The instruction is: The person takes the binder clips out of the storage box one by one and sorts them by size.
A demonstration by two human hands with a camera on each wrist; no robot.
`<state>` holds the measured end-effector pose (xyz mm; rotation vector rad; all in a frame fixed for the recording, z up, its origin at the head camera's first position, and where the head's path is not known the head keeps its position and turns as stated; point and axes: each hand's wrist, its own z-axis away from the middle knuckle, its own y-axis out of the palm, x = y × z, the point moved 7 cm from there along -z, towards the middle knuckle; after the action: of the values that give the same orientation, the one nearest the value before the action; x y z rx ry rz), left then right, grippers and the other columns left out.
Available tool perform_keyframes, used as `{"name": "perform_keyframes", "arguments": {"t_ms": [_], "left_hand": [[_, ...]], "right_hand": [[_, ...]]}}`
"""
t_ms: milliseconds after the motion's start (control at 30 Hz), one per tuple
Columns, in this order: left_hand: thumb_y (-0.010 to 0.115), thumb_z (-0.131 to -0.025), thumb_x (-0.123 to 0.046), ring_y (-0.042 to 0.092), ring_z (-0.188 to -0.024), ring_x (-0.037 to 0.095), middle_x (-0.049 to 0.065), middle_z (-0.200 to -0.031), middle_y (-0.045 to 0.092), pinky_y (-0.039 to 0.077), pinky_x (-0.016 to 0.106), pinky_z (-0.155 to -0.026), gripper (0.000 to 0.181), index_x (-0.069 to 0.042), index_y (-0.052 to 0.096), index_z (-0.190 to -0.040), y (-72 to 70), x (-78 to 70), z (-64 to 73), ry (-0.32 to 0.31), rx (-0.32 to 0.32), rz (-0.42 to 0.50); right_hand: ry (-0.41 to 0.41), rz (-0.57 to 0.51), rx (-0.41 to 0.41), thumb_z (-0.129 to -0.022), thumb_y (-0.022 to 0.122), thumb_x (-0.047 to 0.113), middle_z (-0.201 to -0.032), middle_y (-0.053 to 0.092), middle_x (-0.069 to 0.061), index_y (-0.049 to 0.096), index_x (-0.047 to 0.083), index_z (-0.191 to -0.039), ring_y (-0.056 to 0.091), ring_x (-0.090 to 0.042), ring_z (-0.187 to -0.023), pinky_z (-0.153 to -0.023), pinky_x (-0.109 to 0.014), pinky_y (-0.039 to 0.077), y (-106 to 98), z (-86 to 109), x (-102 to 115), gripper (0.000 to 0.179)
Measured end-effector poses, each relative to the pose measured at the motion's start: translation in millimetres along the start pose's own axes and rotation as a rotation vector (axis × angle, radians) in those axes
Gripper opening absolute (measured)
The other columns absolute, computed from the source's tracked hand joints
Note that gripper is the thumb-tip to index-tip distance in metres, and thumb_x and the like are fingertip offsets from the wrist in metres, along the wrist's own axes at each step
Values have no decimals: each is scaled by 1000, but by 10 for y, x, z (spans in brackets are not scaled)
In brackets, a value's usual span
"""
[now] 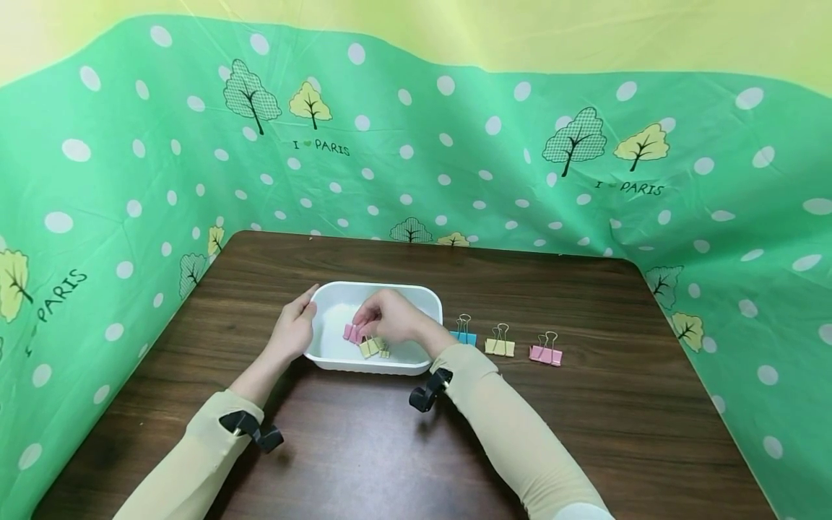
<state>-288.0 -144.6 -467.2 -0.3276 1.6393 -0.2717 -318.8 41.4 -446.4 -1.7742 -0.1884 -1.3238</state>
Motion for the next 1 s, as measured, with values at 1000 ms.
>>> {"name": "perform_keyframes", "arguments": {"t_ms": [1000], "left_hand": [[37,-111,-7,39,-149,35,22,-160,45,28,50,-124,50,5,41,-159,-11,-5,7,-8,2,-7]], "right_hand": [[78,-64,-215,-89,83,-2,-92,79,-5,83,-1,-100,75,-19,-85,-77,-31,62,-545,266,258,11]]}}
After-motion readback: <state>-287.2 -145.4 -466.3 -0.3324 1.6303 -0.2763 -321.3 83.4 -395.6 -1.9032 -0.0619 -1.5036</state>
